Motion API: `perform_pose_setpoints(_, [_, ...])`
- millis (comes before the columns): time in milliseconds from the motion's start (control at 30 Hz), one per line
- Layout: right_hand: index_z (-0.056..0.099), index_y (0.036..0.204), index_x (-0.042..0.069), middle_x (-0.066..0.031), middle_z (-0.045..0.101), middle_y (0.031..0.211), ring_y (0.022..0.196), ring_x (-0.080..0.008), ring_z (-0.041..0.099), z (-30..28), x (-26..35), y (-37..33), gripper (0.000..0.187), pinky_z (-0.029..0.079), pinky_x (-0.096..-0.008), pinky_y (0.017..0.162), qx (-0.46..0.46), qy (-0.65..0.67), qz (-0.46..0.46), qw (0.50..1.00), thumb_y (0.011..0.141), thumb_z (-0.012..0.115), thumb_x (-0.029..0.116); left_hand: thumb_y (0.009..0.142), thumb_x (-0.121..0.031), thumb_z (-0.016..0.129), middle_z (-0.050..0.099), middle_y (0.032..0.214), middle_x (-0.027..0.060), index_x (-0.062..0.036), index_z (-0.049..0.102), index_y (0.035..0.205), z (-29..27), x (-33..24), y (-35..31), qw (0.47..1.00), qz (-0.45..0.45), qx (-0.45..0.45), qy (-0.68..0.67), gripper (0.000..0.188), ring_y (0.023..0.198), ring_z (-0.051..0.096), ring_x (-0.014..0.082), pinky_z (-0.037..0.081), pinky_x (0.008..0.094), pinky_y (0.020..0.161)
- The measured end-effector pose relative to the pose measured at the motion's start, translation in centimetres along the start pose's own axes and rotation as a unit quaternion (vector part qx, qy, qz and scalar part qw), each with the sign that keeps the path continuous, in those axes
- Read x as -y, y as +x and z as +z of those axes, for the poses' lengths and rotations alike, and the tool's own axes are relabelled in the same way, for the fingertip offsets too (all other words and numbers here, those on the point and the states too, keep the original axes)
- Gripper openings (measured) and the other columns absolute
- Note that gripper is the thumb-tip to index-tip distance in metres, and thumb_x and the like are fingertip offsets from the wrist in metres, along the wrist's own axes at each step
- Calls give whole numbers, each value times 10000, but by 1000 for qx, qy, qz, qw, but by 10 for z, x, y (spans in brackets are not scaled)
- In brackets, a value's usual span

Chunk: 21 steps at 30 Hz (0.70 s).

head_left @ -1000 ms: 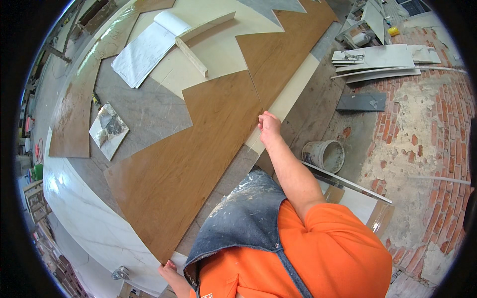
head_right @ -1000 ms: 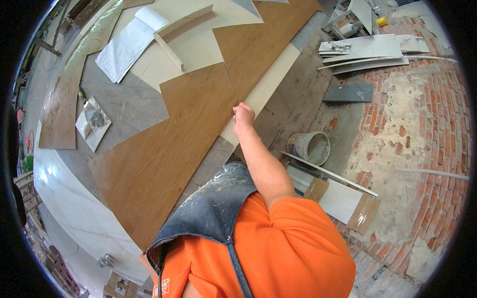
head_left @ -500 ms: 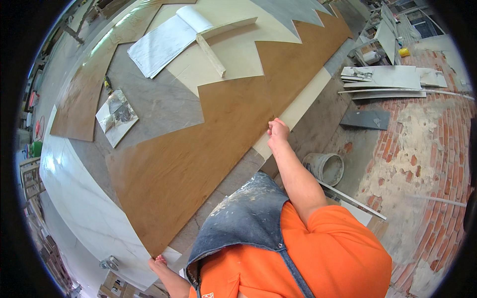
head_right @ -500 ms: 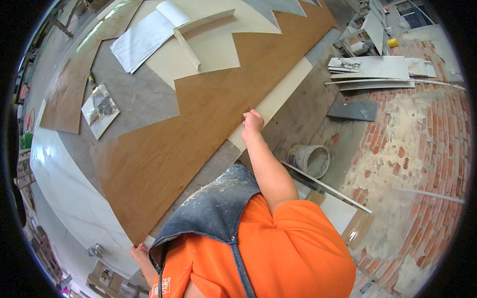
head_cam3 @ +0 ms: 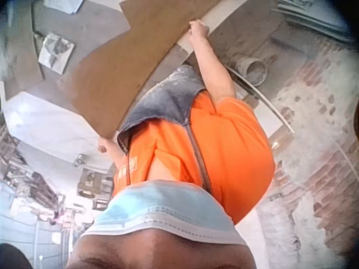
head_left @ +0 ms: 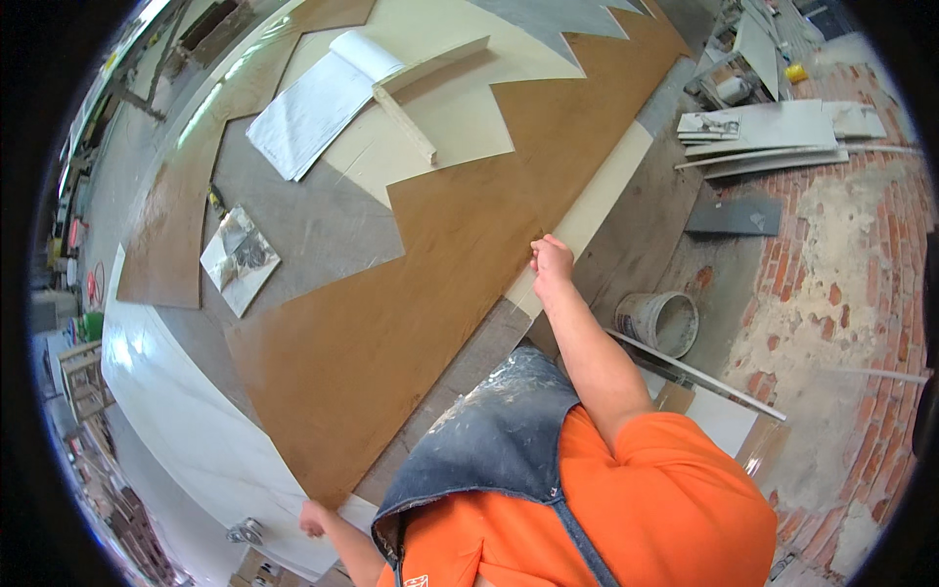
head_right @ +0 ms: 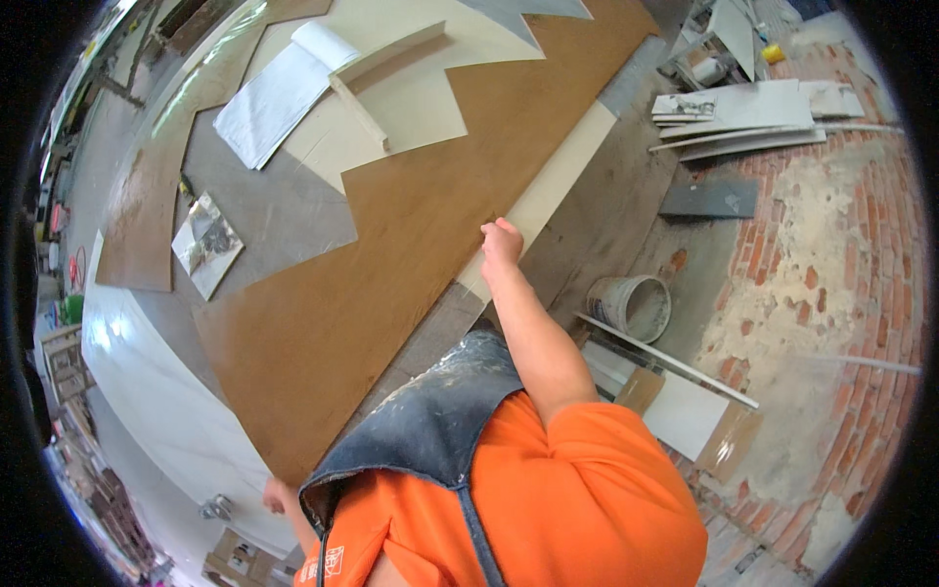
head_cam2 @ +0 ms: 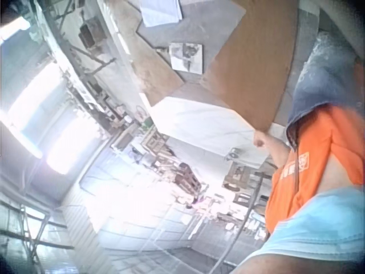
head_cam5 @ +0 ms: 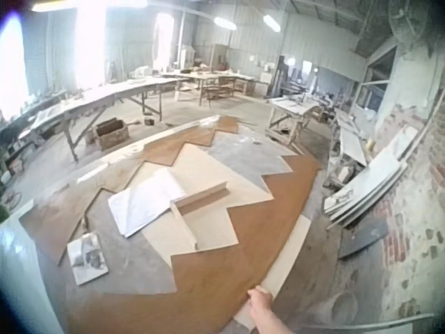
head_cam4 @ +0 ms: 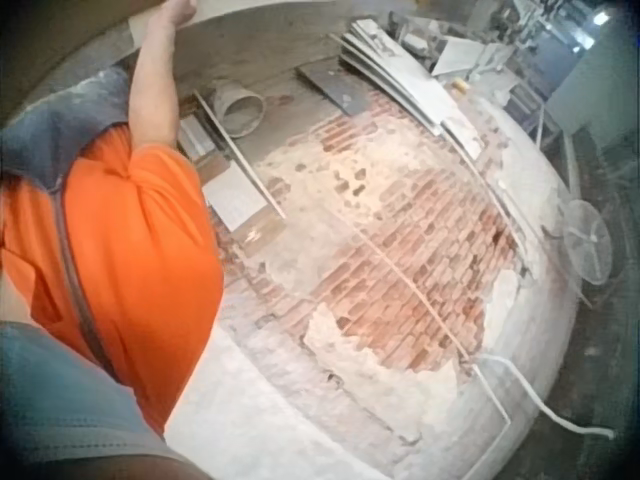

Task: The person picks up a document and places it on a workbench, then selects several thin wooden strips. Using an angle grinder, they sand the edges of each strip one by one, holding the wood with one hand and the tool with the other. The sanded pieces are set aside on the bench.

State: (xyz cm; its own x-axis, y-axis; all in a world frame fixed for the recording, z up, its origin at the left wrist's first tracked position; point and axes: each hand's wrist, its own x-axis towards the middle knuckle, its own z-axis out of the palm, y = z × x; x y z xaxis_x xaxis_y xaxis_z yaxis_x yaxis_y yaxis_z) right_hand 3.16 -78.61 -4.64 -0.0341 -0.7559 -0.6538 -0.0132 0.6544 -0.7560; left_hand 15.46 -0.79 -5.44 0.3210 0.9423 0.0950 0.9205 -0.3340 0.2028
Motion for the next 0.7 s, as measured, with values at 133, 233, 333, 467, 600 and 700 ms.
perform_pose_setpoints(133, [483, 1477, -61, -21, 632, 977, 761, -106, 584, -21, -24, 28, 671, 469, -269, 593, -4, 4, -40, 999, 844, 694, 12, 814, -137, 638, 741, 1079, 278, 115, 686, 1172, -29, -134, -159, 821, 451, 273, -221, 440, 1051, 682, 464, 536, 528, 909])
perform_pose_setpoints(233, [477, 1480, -88, -99, 637, 1200, 1057, -178, 599, -13, -22, 10, 690, 469, -298, 885, 19, 16, -34, 999, 832, 689, 18, 885, -167, 707, 661, 1272, 264, 61, 649, 1265, -50, -205, -283, 725, 666, 156, -82, 447, 1245, 585, 410, 441, 489, 1097])
perform_pose_setpoints(333, [488, 1473, -95, -120, 641, 1292, 1182, -196, 606, -9, -17, -9, 687, 470, -303, 1011, 30, 16, -31, 999, 828, 689, 28, 892, -182, 718, 598, 1365, 260, 58, 586, 1333, -54, -256, -389, 572, 787, 210, -97, 518, 1319, 518, 424, 411, 500, 1129])
perform_pose_setpoints(467, [494, 1488, -64, -101, 643, 1240, 1123, -178, 611, -7, -13, -25, 689, 488, -301, 968, 46, 2, -41, 998, 832, 680, 36, 901, -231, 705, 600, 1313, 242, 35, 606, 1327, -52, -295, -498, 519, 820, 235, -53, 512, 1283, 517, 411, 411, 487, 1119])
perform_pose_setpoints(600, [452, 1534, -38, -111, 609, 1290, 1170, -180, 585, -16, -1, -33, 725, 471, -302, 1010, 77, -15, -25, 997, 845, 667, 36, 902, -236, 691, 634, 1183, 202, 40, 625, 1306, -49, -299, -548, 543, 809, 222, -25, 493, 1160, 560, 386, 438, 482, 1060])
perform_pose_setpoints(700, [431, 1549, -38, -103, 596, 1297, 1155, -172, 578, -19, -2, -29, 746, 480, -299, 1001, 97, -22, -13, 995, 843, 663, 28, 902, -221, 680, 651, 1123, 174, 46, 620, 1315, -44, -294, -542, 550, 795, 255, -13, 496, 1097, 576, 364, 452, 471, 1022])
